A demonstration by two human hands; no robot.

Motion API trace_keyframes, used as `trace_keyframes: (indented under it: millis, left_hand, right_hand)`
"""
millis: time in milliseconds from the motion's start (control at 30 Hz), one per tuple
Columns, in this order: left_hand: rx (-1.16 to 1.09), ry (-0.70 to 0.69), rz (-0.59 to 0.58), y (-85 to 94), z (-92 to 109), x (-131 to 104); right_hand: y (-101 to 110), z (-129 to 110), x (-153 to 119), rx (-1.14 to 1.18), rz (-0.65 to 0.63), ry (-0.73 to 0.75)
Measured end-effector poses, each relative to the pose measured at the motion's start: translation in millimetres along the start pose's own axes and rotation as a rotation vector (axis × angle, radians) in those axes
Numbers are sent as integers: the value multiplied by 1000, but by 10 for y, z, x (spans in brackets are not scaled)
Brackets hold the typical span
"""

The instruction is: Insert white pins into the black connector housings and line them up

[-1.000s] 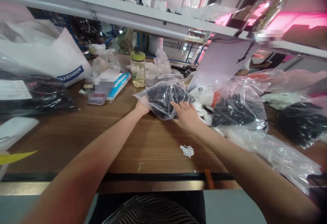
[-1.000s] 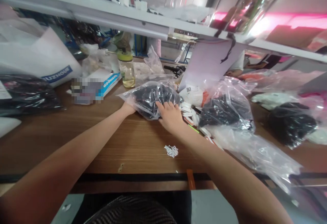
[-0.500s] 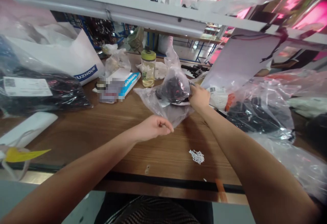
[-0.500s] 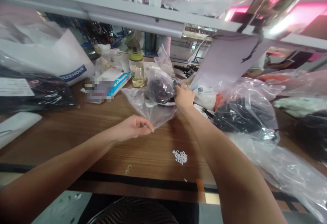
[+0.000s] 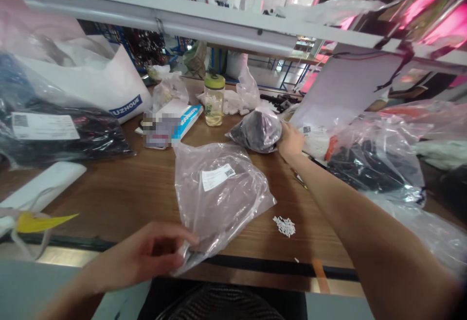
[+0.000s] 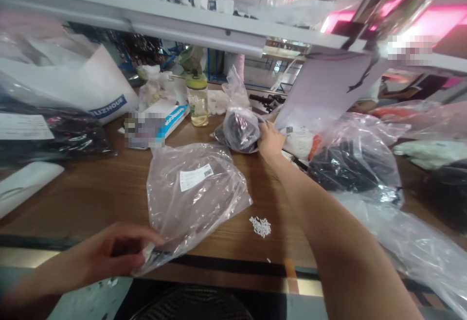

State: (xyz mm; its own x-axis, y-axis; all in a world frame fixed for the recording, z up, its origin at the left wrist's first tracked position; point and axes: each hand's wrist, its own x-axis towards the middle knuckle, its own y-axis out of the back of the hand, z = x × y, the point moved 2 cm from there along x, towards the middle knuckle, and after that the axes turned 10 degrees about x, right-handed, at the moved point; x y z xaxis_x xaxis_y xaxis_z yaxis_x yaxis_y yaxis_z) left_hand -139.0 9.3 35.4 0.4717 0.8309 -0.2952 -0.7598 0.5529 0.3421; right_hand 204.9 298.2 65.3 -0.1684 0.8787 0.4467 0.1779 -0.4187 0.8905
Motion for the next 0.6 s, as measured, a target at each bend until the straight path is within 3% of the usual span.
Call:
trace_keyframes:
  millis: [67,133,200,233,267,333,433,500,600]
  left_hand:
    - [181,9,158,184,13,-113]
    - [323,13,440,439,29,-156]
    - [427,159,838,736,-17,-111]
    - [499,244,980,873,-58,-43]
    - [551,310,1044,995,-107,60]
    - [696,439,1045,1202,-211,328]
    - [873,527,979,1403,-307,726]
    - [953,622,994,1471,-332,895]
    - [996,627,1009,1499,-344,1016]
  right_hand:
    - [-1,24,-172,-6,-39,63]
    - [39,61,-332,-8,-75,115]
    - [102,93,-461,-15,-111,160]
    - [134,105,-513,-27,-128,177]
    - [161,114,-555,-46,-147,192]
    - [196,123,-619,-87,-181,218]
    - [201,127,-674,-100,-195,236]
    - [184,125,-694,-92,-183,228]
    - [155,107,-713,-90,-167,209]
